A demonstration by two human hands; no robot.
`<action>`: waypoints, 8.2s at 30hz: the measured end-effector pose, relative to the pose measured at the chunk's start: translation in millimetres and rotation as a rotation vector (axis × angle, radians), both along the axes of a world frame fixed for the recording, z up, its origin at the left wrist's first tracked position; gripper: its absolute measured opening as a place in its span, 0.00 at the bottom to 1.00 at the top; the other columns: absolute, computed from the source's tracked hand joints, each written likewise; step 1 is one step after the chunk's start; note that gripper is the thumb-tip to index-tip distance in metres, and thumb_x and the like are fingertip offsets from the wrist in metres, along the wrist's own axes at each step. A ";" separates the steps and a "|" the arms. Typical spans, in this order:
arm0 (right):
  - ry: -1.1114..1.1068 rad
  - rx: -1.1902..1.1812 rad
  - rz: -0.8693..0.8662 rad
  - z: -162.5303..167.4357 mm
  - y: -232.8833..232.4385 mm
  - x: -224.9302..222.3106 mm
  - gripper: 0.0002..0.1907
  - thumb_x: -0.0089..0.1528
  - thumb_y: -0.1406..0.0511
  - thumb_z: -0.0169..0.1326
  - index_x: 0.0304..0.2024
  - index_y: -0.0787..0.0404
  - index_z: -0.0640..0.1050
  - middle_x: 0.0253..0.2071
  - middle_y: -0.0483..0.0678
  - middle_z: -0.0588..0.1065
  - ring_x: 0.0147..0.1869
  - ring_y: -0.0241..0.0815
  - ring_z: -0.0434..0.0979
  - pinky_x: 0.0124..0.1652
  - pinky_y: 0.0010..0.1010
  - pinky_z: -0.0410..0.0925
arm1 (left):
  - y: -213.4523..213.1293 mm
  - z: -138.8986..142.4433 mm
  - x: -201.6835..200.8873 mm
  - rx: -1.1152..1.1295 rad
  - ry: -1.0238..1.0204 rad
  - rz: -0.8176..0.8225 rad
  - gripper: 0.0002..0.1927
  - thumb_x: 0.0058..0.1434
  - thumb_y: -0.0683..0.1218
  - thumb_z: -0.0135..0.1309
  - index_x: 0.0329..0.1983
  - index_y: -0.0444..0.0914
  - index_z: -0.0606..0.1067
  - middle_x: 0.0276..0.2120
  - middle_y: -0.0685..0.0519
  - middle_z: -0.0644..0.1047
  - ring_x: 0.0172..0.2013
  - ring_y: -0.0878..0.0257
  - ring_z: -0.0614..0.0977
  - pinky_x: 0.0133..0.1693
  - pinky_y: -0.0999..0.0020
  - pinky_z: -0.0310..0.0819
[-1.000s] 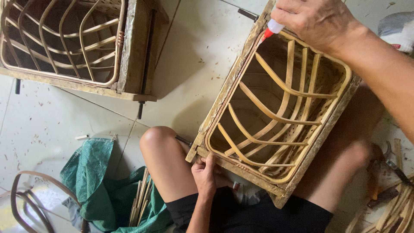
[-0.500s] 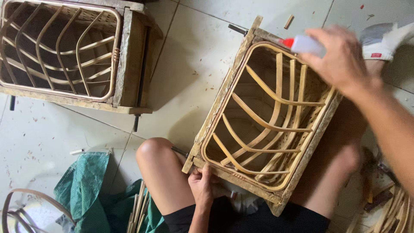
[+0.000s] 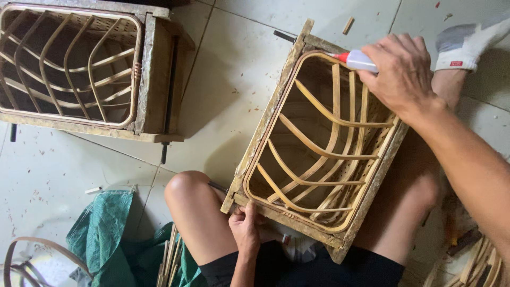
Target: The person assembles a rectangular rattan basket frame by inserting curved rattan strips into a wooden mold, tapping them into place with a hammer, and applying glue along the joints. The person repeats this process on multiple frames, securing each strip and ensuring alignment within the mold.
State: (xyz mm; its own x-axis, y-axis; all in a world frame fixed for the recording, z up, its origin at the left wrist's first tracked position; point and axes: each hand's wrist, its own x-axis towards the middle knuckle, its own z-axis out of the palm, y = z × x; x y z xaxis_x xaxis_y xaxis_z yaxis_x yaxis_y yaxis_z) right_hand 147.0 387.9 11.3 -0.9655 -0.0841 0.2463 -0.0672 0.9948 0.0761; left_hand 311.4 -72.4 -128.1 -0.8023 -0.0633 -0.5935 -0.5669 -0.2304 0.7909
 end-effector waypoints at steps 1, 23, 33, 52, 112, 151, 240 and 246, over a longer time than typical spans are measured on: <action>0.002 0.017 0.006 0.8 0.6 -0.8 0.13 0.67 0.59 0.67 0.49 0.59 0.83 0.41 0.48 0.78 0.45 0.41 0.74 0.51 0.37 0.64 | -0.1 -0.1 0.0 -0.009 0.011 -0.011 0.15 0.67 0.47 0.59 0.25 0.36 0.73 0.19 0.51 0.78 0.18 0.67 0.77 0.25 0.74 0.71; -0.010 0.034 -0.036 4.9 11.1 28.4 0.11 0.68 0.61 0.67 0.49 0.59 0.82 0.42 0.48 0.80 0.45 0.40 0.74 0.49 0.34 0.62 | 1.9 4.9 -0.7 0.038 0.001 0.033 0.15 0.66 0.48 0.58 0.26 0.36 0.73 0.19 0.52 0.77 0.18 0.67 0.76 0.25 0.73 0.72; -0.040 0.001 -0.132 28.0 14.9 62.8 0.13 0.67 0.58 0.68 0.47 0.58 0.83 0.39 0.46 0.78 0.43 0.41 0.73 0.47 0.36 0.61 | 2.4 9.7 -0.2 0.000 0.017 0.017 0.15 0.66 0.48 0.58 0.26 0.36 0.74 0.21 0.52 0.77 0.19 0.67 0.76 0.25 0.73 0.72; -0.014 0.030 -0.169 26.3 27.0 94.7 0.12 0.67 0.58 0.67 0.47 0.58 0.82 0.44 0.47 0.79 0.48 0.42 0.73 0.53 0.38 0.62 | 44.6 44.9 45.7 0.069 -0.087 -0.161 0.13 0.64 0.46 0.60 0.28 0.33 0.75 0.23 0.51 0.80 0.21 0.67 0.77 0.25 0.73 0.72; 0.248 -0.894 -0.595 -35.3 32.6 144.4 0.17 0.64 0.61 0.67 0.49 0.64 0.79 0.43 0.52 0.77 0.40 0.43 0.79 0.37 0.36 0.73 | 108.2 24.8 45.9 0.106 0.026 -0.250 0.07 0.61 0.40 0.61 0.37 0.33 0.75 0.34 0.51 0.82 0.36 0.66 0.82 0.42 0.71 0.76; 0.211 -1.677 -0.831 -55.2 -81.9 218.0 0.19 0.64 0.52 0.56 0.33 0.62 0.73 0.25 0.48 0.74 0.22 0.33 0.70 0.24 0.26 0.64 | 107.7 19.0 51.1 0.120 0.078 -0.232 0.08 0.64 0.41 0.62 0.37 0.33 0.74 0.34 0.53 0.80 0.35 0.68 0.79 0.42 0.72 0.74; -0.207 -0.378 -0.264 67.3 -185.1 265.4 0.21 0.56 0.63 0.69 0.50 0.61 0.82 0.44 0.49 0.77 0.48 0.48 0.78 0.51 0.40 0.72 | 96.9 59.3 30.4 0.269 0.016 -0.164 0.10 0.65 0.44 0.61 0.35 0.33 0.75 0.31 0.48 0.82 0.32 0.64 0.83 0.41 0.70 0.78; -0.248 -0.356 -0.258 70.3 -185.3 259.7 0.20 0.55 0.63 0.69 0.49 0.61 0.82 0.43 0.49 0.78 0.47 0.48 0.78 0.51 0.40 0.72 | 96.3 59.3 26.0 0.260 0.020 -0.176 0.10 0.65 0.44 0.61 0.36 0.32 0.75 0.32 0.48 0.82 0.33 0.64 0.82 0.42 0.70 0.78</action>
State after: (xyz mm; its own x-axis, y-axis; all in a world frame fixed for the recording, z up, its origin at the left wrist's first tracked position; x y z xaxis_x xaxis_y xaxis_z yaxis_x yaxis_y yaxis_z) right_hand 406.7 202.7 81.6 -0.9768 0.2129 -0.0231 0.2116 0.9428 -0.2576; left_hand 337.4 23.9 -68.8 -0.7993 0.2299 -0.5553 -0.6008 -0.3261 0.7298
